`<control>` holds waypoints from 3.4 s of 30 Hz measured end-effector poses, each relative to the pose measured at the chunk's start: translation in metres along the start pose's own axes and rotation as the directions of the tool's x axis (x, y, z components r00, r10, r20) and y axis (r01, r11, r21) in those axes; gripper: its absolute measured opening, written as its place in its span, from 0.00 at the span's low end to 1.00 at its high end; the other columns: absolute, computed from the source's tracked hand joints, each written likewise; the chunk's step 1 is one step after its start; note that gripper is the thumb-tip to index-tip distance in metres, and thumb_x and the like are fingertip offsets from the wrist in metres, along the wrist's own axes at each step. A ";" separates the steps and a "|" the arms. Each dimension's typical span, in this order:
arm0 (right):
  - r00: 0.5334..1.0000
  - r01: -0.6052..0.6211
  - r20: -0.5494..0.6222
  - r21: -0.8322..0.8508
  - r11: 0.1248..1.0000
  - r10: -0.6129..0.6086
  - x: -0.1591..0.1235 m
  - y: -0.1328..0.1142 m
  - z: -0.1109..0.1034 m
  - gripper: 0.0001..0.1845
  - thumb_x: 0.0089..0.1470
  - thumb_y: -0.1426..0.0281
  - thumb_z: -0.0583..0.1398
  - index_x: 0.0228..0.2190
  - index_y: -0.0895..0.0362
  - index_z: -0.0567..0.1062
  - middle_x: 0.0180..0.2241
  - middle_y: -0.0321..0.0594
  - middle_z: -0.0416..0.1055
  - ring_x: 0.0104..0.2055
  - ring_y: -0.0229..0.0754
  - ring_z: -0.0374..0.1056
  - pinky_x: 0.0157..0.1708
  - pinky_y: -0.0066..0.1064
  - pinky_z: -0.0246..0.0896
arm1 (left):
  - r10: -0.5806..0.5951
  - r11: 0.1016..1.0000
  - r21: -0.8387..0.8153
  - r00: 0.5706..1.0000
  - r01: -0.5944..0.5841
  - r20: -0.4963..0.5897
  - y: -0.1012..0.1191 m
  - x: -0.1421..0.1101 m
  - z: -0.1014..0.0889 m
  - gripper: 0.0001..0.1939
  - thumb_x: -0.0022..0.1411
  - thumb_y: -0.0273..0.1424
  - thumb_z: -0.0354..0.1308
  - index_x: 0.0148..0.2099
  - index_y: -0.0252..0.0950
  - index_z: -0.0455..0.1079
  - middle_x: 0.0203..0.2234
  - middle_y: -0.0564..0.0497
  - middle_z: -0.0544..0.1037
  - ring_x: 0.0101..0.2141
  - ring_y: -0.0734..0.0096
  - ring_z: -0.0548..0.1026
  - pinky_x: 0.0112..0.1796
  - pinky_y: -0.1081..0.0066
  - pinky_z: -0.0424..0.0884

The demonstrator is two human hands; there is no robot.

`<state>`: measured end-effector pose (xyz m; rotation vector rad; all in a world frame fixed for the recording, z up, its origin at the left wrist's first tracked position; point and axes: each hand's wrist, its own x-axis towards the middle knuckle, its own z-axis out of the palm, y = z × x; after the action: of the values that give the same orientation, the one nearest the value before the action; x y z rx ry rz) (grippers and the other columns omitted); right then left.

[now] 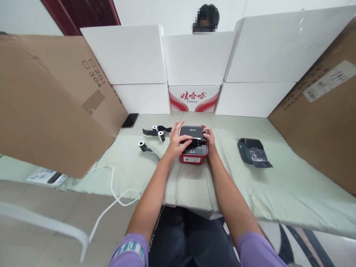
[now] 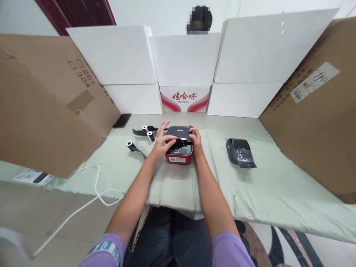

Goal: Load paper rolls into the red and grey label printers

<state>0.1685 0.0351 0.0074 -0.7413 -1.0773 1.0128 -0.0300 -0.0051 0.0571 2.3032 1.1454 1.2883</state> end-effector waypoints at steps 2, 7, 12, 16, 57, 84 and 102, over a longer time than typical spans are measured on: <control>1.000 -0.014 0.027 0.008 1.000 0.013 0.002 0.003 -0.003 0.17 0.43 0.60 0.63 0.37 0.51 0.72 0.57 0.41 0.68 0.59 0.53 0.64 0.61 0.43 0.58 | -0.055 0.993 -0.110 0.998 0.052 -0.017 -0.003 0.000 0.003 0.14 0.68 0.42 0.56 0.43 0.43 0.81 0.73 0.51 0.54 0.72 0.52 0.45 0.69 0.48 0.43; 0.996 -0.054 0.076 0.028 0.998 0.052 0.009 0.013 -0.009 0.34 0.38 0.63 0.63 0.51 0.47 0.69 0.54 0.40 0.71 0.57 0.52 0.65 0.60 0.44 0.59 | -0.292 0.832 -0.496 0.956 0.248 -0.011 -0.008 0.001 0.014 0.20 0.66 0.37 0.53 0.57 0.43 0.75 0.71 0.50 0.58 0.70 0.56 0.54 0.69 0.55 0.47; 0.990 -0.106 0.094 0.018 0.994 0.104 0.007 0.012 -0.009 0.37 0.39 0.61 0.63 0.54 0.46 0.66 0.52 0.39 0.71 0.54 0.52 0.68 0.58 0.46 0.62 | -0.537 0.466 -0.758 0.827 0.457 0.168 -0.005 0.001 0.024 0.40 0.51 0.28 0.56 0.68 0.43 0.63 0.66 0.51 0.66 0.67 0.55 0.61 0.67 0.58 0.56; 0.988 -0.121 0.096 0.032 0.992 0.117 0.004 0.008 -0.007 0.36 0.40 0.62 0.63 0.54 0.46 0.66 0.52 0.39 0.72 0.55 0.52 0.67 0.59 0.47 0.62 | -0.557 0.349 -0.822 0.805 0.451 0.205 -0.002 0.001 0.024 0.43 0.49 0.27 0.57 0.69 0.43 0.61 0.67 0.52 0.65 0.67 0.56 0.62 0.67 0.62 0.57; 0.955 -0.248 0.171 0.007 0.969 0.243 -0.011 -0.021 0.001 0.29 0.42 0.62 0.62 0.49 0.50 0.71 0.48 0.41 0.78 0.50 0.54 0.74 0.49 0.46 0.72 | -0.493 0.381 -0.824 0.846 0.418 0.201 -0.022 -0.007 0.026 0.48 0.48 0.30 0.55 0.73 0.42 0.54 0.70 0.51 0.60 0.70 0.58 0.57 0.66 0.61 0.58; 0.980 0.096 0.199 -0.591 0.801 0.029 -0.065 -0.077 -0.017 0.58 0.34 0.59 0.78 0.66 0.47 0.65 0.62 0.47 0.69 0.62 0.68 0.67 0.61 0.59 0.63 | -0.271 0.829 -0.413 0.917 0.377 0.292 0.017 -0.028 -0.008 0.68 0.44 0.40 0.77 0.77 0.43 0.38 0.63 0.41 0.70 0.61 0.44 0.70 0.62 0.50 0.64; 0.999 0.039 0.008 -0.633 0.773 -0.044 0.087 -0.124 -0.228 0.45 0.37 0.58 0.76 0.57 0.55 0.75 0.54 0.45 0.77 0.56 0.56 0.73 0.59 0.50 0.67 | -0.057 0.633 -0.729 0.954 0.262 0.294 0.047 0.163 0.223 0.66 0.38 0.40 0.81 0.73 0.39 0.48 0.63 0.38 0.69 0.63 0.45 0.67 0.66 0.51 0.58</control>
<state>0.4326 0.0654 0.0736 -1.2584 -1.4457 0.5876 0.2226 0.1167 0.0539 1.6033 0.5278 1.0798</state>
